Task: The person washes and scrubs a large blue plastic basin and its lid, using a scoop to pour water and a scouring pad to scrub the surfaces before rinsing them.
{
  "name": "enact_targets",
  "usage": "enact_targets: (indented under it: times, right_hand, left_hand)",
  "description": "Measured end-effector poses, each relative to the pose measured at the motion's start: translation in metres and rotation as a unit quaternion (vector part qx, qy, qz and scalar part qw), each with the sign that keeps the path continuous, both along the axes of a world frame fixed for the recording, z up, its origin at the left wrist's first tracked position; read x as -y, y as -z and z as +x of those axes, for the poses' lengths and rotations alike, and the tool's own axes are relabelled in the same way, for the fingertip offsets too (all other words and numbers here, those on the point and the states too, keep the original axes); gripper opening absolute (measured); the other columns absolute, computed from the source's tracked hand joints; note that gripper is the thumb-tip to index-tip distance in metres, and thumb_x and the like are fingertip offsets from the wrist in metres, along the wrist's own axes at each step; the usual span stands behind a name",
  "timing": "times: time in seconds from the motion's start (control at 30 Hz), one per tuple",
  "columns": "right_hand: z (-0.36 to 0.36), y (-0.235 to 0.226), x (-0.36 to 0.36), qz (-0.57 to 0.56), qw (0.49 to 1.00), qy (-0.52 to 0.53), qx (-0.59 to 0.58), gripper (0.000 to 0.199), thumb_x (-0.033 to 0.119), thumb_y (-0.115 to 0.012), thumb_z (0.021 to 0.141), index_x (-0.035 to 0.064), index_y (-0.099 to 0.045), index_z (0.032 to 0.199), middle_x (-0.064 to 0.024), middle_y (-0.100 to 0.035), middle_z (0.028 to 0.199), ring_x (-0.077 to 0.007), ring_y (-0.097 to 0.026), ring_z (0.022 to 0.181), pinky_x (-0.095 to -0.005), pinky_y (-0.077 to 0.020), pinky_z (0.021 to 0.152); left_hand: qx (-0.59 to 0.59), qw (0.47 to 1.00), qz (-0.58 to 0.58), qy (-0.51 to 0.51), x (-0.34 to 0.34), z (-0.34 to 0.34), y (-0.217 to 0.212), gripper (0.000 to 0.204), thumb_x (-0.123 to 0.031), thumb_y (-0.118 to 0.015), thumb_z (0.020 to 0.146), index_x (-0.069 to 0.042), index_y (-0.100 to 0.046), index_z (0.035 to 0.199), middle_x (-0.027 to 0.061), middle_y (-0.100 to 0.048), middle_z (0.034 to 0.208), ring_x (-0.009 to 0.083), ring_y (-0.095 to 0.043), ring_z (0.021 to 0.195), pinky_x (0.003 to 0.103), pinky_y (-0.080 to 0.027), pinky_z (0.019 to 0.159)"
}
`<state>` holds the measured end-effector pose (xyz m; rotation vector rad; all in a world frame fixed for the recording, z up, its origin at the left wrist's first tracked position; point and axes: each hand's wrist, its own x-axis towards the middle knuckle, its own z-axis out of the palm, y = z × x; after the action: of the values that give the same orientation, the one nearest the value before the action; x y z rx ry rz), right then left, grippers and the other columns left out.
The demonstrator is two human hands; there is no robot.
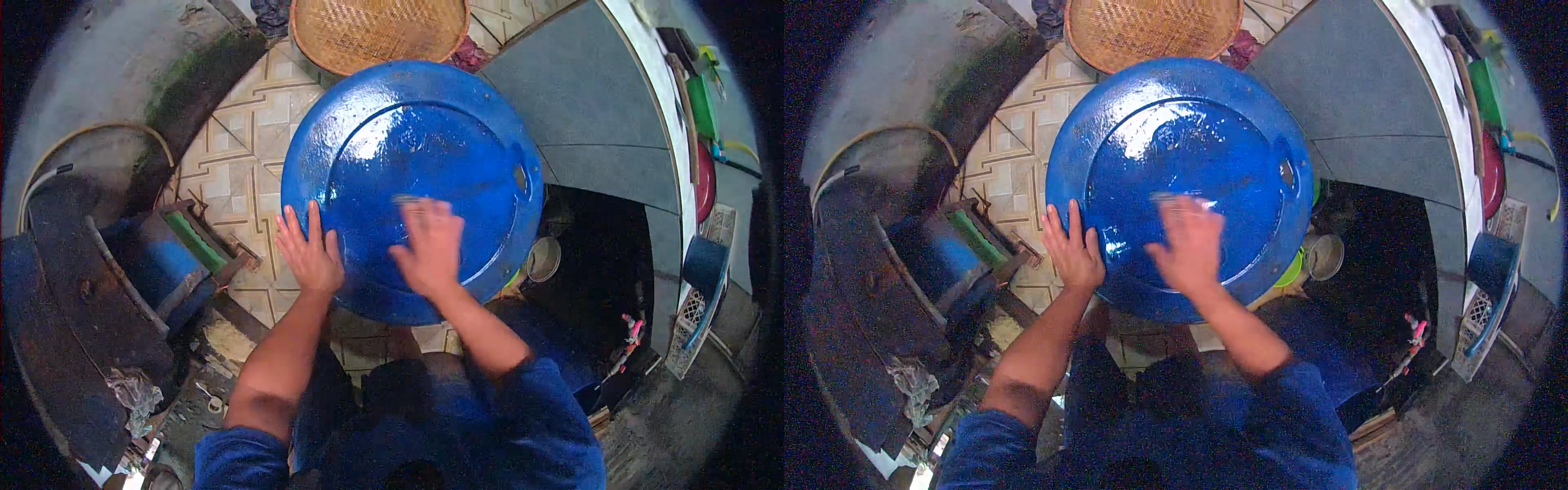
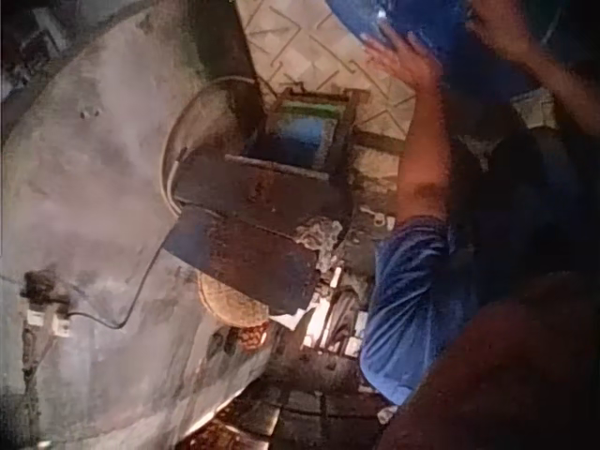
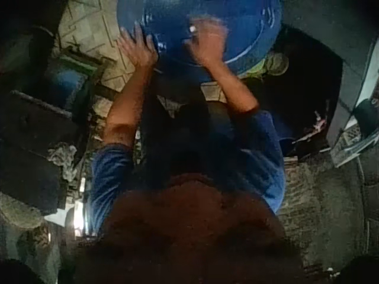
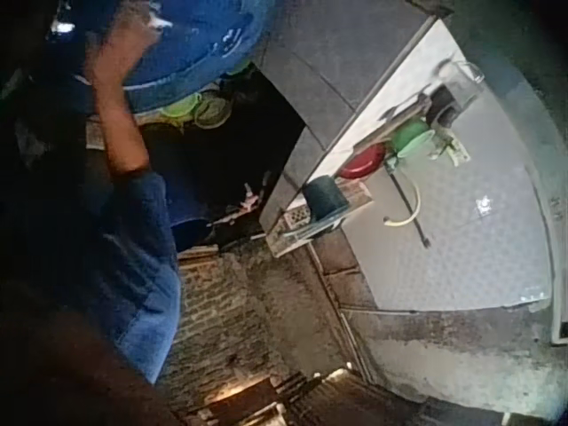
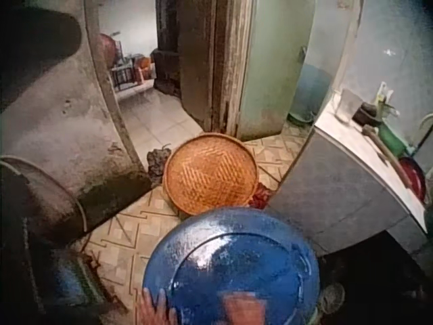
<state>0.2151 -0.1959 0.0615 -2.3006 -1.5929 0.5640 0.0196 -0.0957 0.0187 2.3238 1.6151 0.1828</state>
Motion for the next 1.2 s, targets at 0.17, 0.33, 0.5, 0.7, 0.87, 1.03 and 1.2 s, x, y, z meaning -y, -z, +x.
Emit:
enact_targets:
  times: [0.17,0.33,0.5,0.7,0.87,1.03,1.2]
  right_hand:
    - [0.025,0.017,-0.075,0.063,0.990,-0.116,0.045,0.079,0.041,-0.076,0.077,0.0147,-0.044,0.144,-0.0191,-0.039,0.148,-0.0422,-0.031,0.139,-0.0626,-0.0243,0.109]
    - [0.096,0.037,-0.124,0.081,0.972,0.146,0.167,0.070,0.048,-0.063,0.087,0.0150,-0.043,0.146,-0.0189,-0.034,0.154,-0.0453,-0.027,0.141,-0.0649,-0.0175,0.112]
    - [0.091,0.032,-0.185,0.133,0.984,-0.022,0.115,0.060,0.049,-0.059,0.090,0.0169,-0.051,0.140,-0.0156,-0.044,0.146,-0.0369,-0.032,0.140,-0.0629,-0.0190,0.113]
    - [0.210,0.025,-0.172,-0.020,0.968,0.175,0.180,0.046,0.048,-0.045,0.096,0.0108,-0.067,0.114,-0.0178,-0.065,0.117,-0.0359,-0.060,0.112,-0.0577,-0.0377,0.099]
    - [0.250,0.045,-0.035,-0.120,0.933,0.318,0.119,0.062,0.053,-0.028,0.101,0.0040,-0.061,0.118,-0.0287,-0.062,0.115,-0.0454,-0.058,0.110,-0.0617,-0.0403,0.096]
    - [0.177,0.038,0.092,-0.168,0.870,0.463,0.026,0.067,0.054,-0.026,0.101,-0.0026,-0.058,0.116,-0.0340,-0.062,0.110,-0.0510,-0.059,0.104,-0.0581,-0.0439,0.092]
    - [0.081,0.015,0.157,-0.226,0.852,0.471,-0.045,0.060,0.051,-0.037,0.100,-0.0027,-0.061,0.110,-0.0313,-0.064,0.106,-0.0480,-0.060,0.104,-0.0554,-0.0466,0.090]
  left_hand:
    - [-0.020,1.000,-0.015,0.000,-0.002,-0.001,-0.005,0.060,-0.030,-0.051,0.096,-0.015,-0.035,0.152,0.0274,-0.020,0.157,0.0498,-0.018,0.143,0.060,-0.017,0.114]
    - [0.011,1.000,-0.014,-0.002,0.000,-0.001,-0.003,0.061,-0.031,-0.054,0.094,-0.017,-0.036,0.151,0.0262,-0.019,0.157,0.0498,-0.016,0.144,0.064,-0.016,0.112]
    - [0.013,1.000,-0.022,-0.010,0.002,0.003,-0.003,0.063,-0.032,-0.056,0.093,-0.019,-0.036,0.151,0.0252,-0.018,0.158,0.0492,-0.014,0.145,0.065,-0.014,0.113]
    - [0.005,1.000,-0.026,-0.017,0.001,0.002,-0.002,0.062,-0.033,-0.055,0.094,-0.019,-0.036,0.152,0.0247,-0.017,0.158,0.0481,-0.015,0.145,0.065,-0.012,0.113]
    - [-0.010,0.999,-0.033,-0.025,0.001,0.002,-0.002,0.062,-0.032,-0.054,0.094,-0.020,-0.036,0.152,0.0245,-0.018,0.158,0.0476,-0.016,0.145,0.067,-0.013,0.112]
    - [0.000,0.999,-0.029,-0.022,0.000,0.003,-0.003,0.063,-0.030,-0.055,0.093,-0.020,-0.034,0.152,0.0237,-0.017,0.159,0.0473,-0.015,0.145,0.069,-0.014,0.111]
    - [-0.035,0.999,0.003,-0.011,0.001,0.004,-0.001,0.062,-0.030,-0.052,0.096,-0.020,-0.031,0.154,0.0220,-0.018,0.159,0.0461,-0.017,0.145,0.066,-0.018,0.111]
